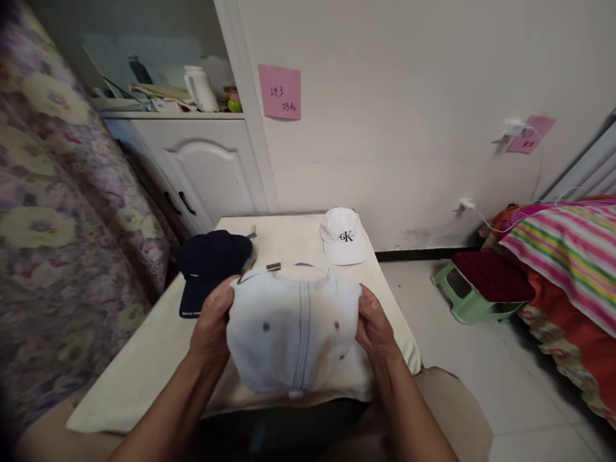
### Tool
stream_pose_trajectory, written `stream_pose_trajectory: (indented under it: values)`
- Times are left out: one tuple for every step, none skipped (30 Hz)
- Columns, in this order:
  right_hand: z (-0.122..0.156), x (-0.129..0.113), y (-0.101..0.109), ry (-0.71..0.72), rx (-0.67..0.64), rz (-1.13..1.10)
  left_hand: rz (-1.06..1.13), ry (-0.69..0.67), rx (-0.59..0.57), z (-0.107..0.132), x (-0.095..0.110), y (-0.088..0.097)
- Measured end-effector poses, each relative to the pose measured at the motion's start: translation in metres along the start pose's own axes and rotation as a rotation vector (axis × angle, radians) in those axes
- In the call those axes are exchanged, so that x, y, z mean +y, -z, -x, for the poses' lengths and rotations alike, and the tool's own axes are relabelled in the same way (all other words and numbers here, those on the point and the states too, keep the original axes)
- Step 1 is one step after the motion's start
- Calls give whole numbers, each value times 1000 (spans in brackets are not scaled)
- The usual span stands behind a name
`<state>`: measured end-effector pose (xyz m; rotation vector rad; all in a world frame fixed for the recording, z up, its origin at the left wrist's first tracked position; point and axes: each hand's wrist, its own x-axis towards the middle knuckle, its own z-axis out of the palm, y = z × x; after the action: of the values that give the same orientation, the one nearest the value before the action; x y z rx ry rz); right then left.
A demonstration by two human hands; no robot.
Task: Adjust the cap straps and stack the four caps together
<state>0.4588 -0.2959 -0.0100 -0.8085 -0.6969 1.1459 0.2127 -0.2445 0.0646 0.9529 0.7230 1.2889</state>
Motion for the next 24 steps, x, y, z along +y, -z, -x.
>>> stream_pose_trajectory:
  values:
    - [1, -3, 3, 16, -2, 10, -44, -25, -24, 1, 3, 0]
    - [2, -6, 7, 31, -23, 28, -94, -41, -61, 2, 6, 1]
    - [3, -9, 10, 45, -61, 57, -150, -49, -106, 3, 6, 3]
    - [3, -11, 13, 52, -107, 95, -206, -52, -149, 2, 5, 7]
    - [2, -13, 16, 52, -154, 142, -256, -48, -187, 2, 3, 11]
    - [1, -14, 18, 43, -195, 191, -293, -38, -219, 1, 0, 16]
    - [0, -15, 20, 23, -229, 236, -315, -21, -246, 1, -4, 21]
    - [-1, -15, 22, -4, -259, 272, -323, 0, -271, 1, -7, 26]
    - [-2, -15, 23, -30, -284, 297, -322, 23, -292, 2, -10, 30]
    - [-3, -15, 24, -50, -303, 313, -318, 45, -308, 4, -12, 34]
    - [-3, -15, 25, -61, -318, 321, -320, 63, -320, 6, -12, 37]
    - [-3, -15, 25, -66, -330, 327, -328, 75, -330, 8, -12, 38]
    - [-3, -16, 26, -64, -345, 335, -340, 83, -340, 10, -10, 39]
    - [-2, -17, 26, -61, -362, 348, -356, 88, -352, 12, -8, 39]
    - [-1, -18, 26, -56, -381, 366, -374, 94, -367, 14, -5, 39]
    - [0, -20, 26, -51, -400, 387, -391, 100, -384, 16, -3, 38]
    - [1, -21, 26, -46, -412, 408, -404, 108, -398, 18, -2, 37]
    - [1, -23, 27, -42, -420, 430, -415, 119, -407, 19, -1, 37]
    - [2, -24, 27, -38, -423, 453, -425, 131, -411, 19, -1, 36]
    - [2, -26, 28, -35, -423, 476, -430, 142, -410, 19, -2, 36]
    - [2, -26, 28, -32, -425, 500, -433, 151, -406, 19, -3, 36]
    - [2, -27, 28, -32, -432, 523, -437, 158, -400, 19, -4, 37]
    - [2, -27, 29, -33, -444, 542, -445, 163, -395, 19, -5, 38]
    - [2, -27, 29, -38, -459, 556, -456, 167, -393, 19, -6, 40]
